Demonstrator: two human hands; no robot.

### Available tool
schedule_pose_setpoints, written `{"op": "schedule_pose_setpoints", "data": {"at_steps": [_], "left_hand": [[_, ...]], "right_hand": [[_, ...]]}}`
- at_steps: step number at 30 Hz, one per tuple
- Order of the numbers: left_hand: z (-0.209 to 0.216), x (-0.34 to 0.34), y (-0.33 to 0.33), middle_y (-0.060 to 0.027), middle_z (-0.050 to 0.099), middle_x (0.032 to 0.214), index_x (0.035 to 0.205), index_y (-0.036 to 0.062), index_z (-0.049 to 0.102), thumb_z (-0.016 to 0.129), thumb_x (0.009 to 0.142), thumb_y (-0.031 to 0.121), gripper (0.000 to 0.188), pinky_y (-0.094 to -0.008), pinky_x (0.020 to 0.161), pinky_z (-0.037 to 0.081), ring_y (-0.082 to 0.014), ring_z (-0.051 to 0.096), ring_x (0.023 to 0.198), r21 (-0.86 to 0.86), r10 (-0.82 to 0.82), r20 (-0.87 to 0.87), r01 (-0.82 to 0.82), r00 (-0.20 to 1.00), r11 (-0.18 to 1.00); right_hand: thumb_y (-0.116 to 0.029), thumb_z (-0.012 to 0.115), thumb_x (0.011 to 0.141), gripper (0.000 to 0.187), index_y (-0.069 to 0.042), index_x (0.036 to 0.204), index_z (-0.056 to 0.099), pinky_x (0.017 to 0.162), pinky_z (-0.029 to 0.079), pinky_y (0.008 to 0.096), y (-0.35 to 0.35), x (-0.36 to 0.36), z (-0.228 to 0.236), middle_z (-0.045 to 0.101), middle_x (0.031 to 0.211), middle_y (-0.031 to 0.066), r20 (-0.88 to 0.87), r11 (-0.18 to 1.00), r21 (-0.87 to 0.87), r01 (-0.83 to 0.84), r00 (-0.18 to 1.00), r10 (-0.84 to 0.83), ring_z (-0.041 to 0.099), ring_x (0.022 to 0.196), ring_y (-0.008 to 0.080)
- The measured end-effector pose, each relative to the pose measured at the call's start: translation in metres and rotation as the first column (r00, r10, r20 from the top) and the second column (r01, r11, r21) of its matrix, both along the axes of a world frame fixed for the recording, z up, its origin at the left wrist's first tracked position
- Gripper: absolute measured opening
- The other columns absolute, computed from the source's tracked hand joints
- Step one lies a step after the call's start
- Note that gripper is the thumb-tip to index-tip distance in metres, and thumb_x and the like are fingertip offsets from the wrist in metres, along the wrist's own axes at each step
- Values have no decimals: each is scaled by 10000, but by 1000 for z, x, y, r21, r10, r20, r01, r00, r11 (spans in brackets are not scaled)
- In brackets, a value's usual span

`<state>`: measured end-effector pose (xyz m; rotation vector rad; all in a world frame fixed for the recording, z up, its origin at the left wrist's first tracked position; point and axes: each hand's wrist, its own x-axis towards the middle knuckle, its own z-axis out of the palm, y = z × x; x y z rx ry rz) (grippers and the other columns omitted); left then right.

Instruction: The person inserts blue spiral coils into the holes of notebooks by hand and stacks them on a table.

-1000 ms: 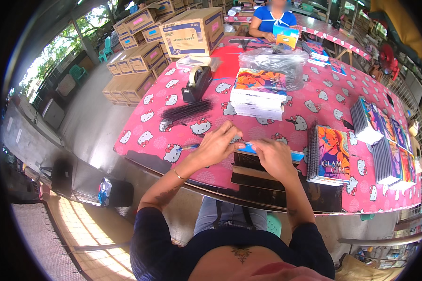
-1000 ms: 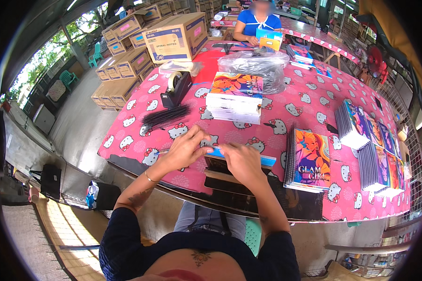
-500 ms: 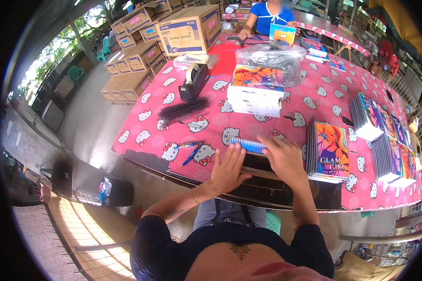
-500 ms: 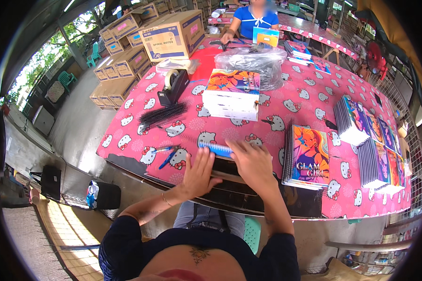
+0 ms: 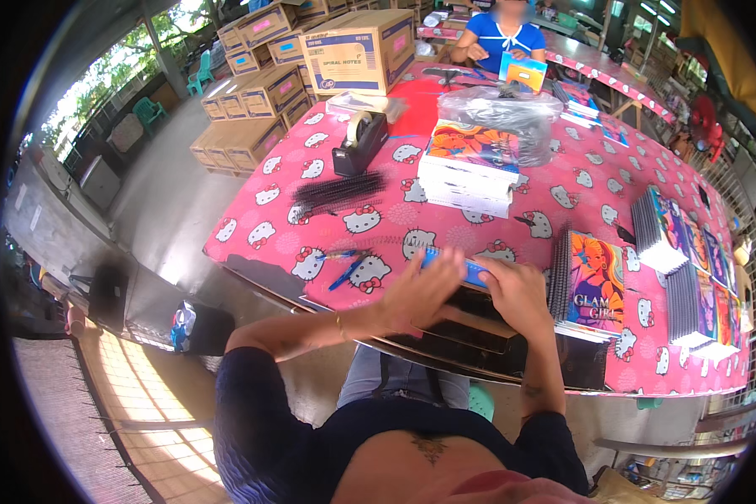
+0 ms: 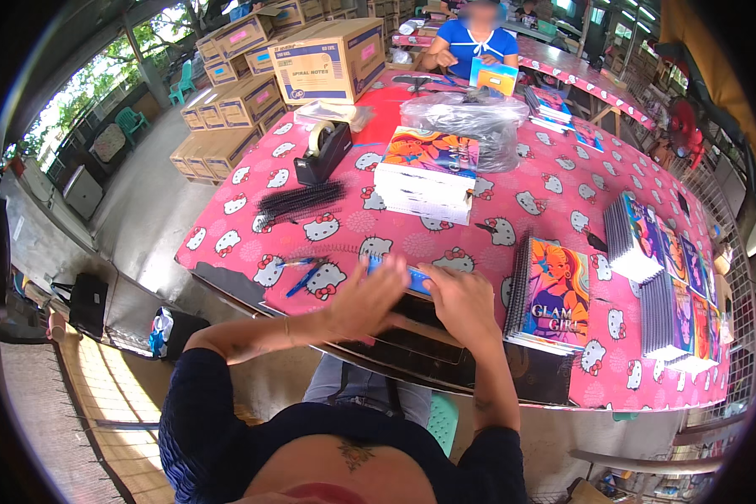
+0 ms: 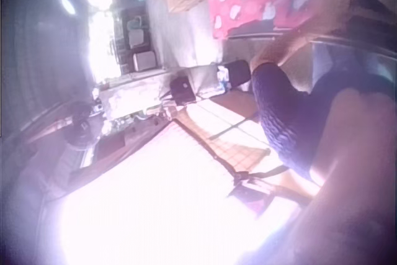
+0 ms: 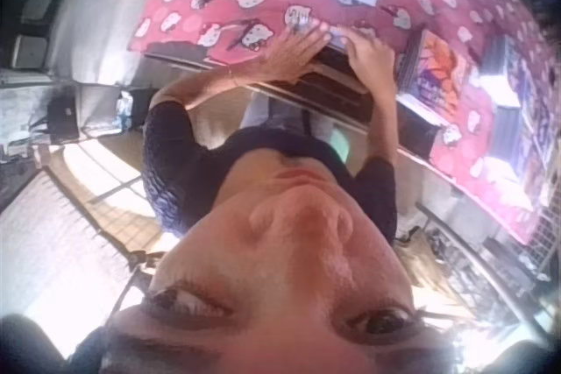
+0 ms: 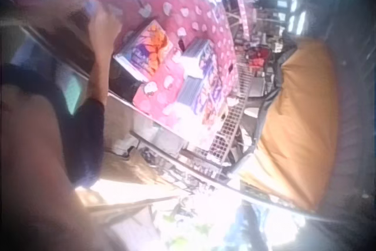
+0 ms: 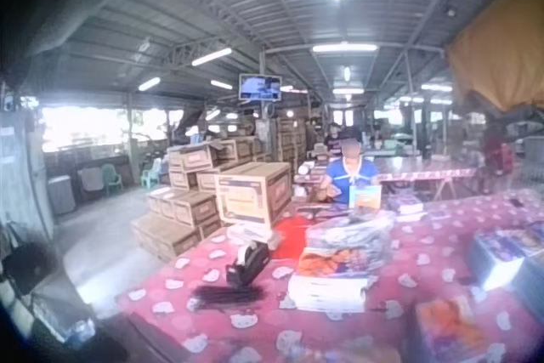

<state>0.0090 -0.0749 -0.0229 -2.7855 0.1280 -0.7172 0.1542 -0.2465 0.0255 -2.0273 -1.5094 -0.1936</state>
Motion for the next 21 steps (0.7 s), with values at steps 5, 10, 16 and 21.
{"op": "schedule_pose_setpoints", "data": {"at_steps": [5,10,16,21], "left_hand": [[28,27,14,-168,418,1567,1522,21,383,643,852,622,937,-559,1179,265,-291,370,1476,78,115,34,-117,993,990],[-18,-6,-7,-167,413,1565,1521,12,372,663,843,600,943,-569,1176,267,-297,385,1463,-85,-133,9,133,991,987],[4,16,-9,-181,394,1580,1520,19,380,670,846,555,909,-581,1166,277,-315,380,1465,-168,-35,1,35,999,985],[29,22,-10,-196,401,1571,1491,26,433,662,850,573,873,-599,1149,288,-326,375,1469,-92,-23,34,26,999,995]], "right_hand": [[-166,661,897,254,-119,1140,723,700,522,455,5,-2,7,745,930,116,-35,998,-55,-18,999,16,694,773,332],[-202,666,915,321,-115,1224,666,710,524,455,6,-1,1,734,931,102,30,999,-36,9,1000,-8,696,795,327],[-71,801,800,614,-75,1367,566,854,537,391,-29,12,-5,732,1050,108,-64,977,212,-21,997,36,707,956,259],[4,815,826,562,-38,1337,585,848,513,249,-40,14,-64,690,1016,57,-788,871,452,194,545,287,645,949,104]]}}
